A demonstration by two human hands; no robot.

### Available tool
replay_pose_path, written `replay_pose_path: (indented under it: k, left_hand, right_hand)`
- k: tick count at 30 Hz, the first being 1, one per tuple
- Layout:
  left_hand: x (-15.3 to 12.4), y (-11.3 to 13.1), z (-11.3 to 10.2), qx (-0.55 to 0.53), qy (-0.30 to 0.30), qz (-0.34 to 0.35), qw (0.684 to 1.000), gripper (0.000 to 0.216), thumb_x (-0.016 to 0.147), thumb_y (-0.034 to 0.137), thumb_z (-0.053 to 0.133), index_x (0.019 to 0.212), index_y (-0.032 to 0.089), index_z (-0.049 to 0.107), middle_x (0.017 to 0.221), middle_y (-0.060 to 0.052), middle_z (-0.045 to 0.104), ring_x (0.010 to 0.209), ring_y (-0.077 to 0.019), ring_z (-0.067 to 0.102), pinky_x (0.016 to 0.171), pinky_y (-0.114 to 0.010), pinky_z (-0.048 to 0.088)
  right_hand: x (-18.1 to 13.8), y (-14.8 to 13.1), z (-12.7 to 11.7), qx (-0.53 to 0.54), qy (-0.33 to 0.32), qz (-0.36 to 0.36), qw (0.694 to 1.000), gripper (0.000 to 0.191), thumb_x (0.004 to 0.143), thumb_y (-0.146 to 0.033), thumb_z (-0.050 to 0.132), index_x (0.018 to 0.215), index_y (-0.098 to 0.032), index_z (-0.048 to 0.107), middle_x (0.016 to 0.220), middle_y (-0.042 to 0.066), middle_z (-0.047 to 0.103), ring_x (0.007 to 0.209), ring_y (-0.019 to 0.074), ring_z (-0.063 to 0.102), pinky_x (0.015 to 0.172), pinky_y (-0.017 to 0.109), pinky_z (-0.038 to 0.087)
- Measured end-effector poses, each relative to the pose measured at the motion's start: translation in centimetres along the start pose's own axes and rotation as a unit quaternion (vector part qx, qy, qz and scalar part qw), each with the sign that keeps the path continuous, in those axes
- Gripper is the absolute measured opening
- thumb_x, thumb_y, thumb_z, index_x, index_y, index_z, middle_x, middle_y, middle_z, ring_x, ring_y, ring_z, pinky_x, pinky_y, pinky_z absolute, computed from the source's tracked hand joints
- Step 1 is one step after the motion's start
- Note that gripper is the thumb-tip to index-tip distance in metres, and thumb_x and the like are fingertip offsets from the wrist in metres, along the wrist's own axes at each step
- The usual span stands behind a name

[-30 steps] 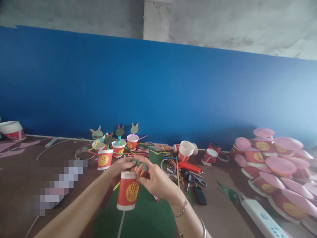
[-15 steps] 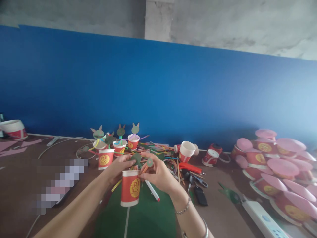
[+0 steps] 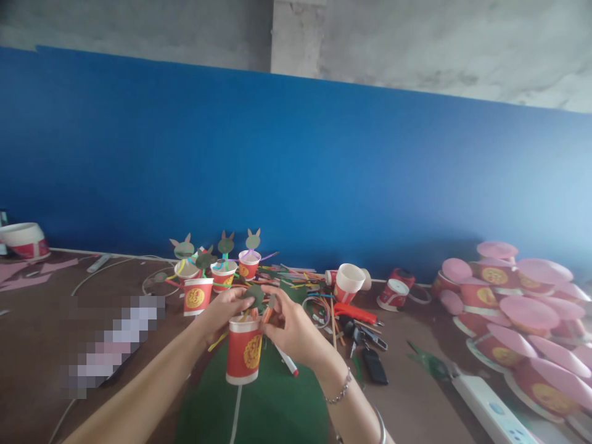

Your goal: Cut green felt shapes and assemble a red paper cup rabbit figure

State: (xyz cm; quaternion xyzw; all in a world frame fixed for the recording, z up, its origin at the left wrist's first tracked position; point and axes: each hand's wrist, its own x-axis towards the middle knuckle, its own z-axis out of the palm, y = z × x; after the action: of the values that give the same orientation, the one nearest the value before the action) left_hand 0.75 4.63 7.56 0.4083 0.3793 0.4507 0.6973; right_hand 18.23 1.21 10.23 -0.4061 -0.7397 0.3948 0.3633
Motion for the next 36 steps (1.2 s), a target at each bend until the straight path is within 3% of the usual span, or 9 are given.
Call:
replay_pose_path:
  k: [6,12,18,27,36]
  left_hand:
    - [-0.3,0.8,-0.1,0.05,0.008,0.034,0.998,0.032,0.065,0.033,0.07,0.088,0.014,0.057,0.072,-0.005,0.067,0.062,-0.0184,0.063,0.06,-0.029,0.047]
    - [-0.3,1.1,0.1,0.132,0.092,0.17,0.972,0.03,0.069,0.034,0.066,0.09,0.014,0.059,0.091,-0.009,0.068,0.081,-0.0218,0.063,0.068,-0.028,0.047]
    - [-0.8,1.5,0.7,0.169,0.101,0.266,0.944,0.025,0.074,0.033,0.061,0.092,0.015,0.059,0.089,-0.007,0.068,0.084,-0.021,0.062,0.073,-0.027,0.046]
    - [-1.4,1.7,1.1,0.179,0.099,0.277,0.939,0.022,0.074,0.031,0.062,0.09,0.016,0.059,0.088,-0.007,0.067,0.08,-0.0206,0.063,0.069,-0.026,0.045]
    - [-1.9,1.9,1.4,0.156,0.114,0.276,0.942,0.026,0.072,0.031,0.065,0.091,0.016,0.06,0.089,-0.008,0.068,0.082,-0.0216,0.062,0.071,-0.026,0.045]
  right_hand:
    - [0.6,0.4,0.2,0.031,0.0,0.025,0.999,0.033,0.073,-0.016,0.058,0.106,-0.016,0.059,0.073,0.0,0.063,0.065,0.0135,0.056,0.063,0.026,0.046]
    - [1.2,1.2,-0.1,0.06,0.041,0.078,0.994,0.021,0.068,-0.014,0.057,0.088,-0.016,0.063,0.066,-0.001,0.063,0.058,0.0122,0.055,0.053,0.022,0.043]
    - [1.3,1.1,0.1,0.079,0.054,0.123,0.988,0.014,0.069,-0.018,0.051,0.067,-0.014,0.064,0.054,-0.001,0.058,0.05,0.0095,0.048,0.044,0.018,0.034]
    - [1.1,0.1,0.7,0.08,0.118,0.114,0.983,0.018,0.071,-0.026,0.056,0.057,-0.014,0.059,0.051,-0.002,0.054,0.049,0.0095,0.043,0.047,0.021,0.032]
    - [1.1,0.1,0.7,0.109,0.119,0.106,0.981,0.019,0.071,-0.03,0.058,0.058,-0.015,0.057,0.052,-0.002,0.056,0.048,0.0096,0.044,0.047,0.021,0.034]
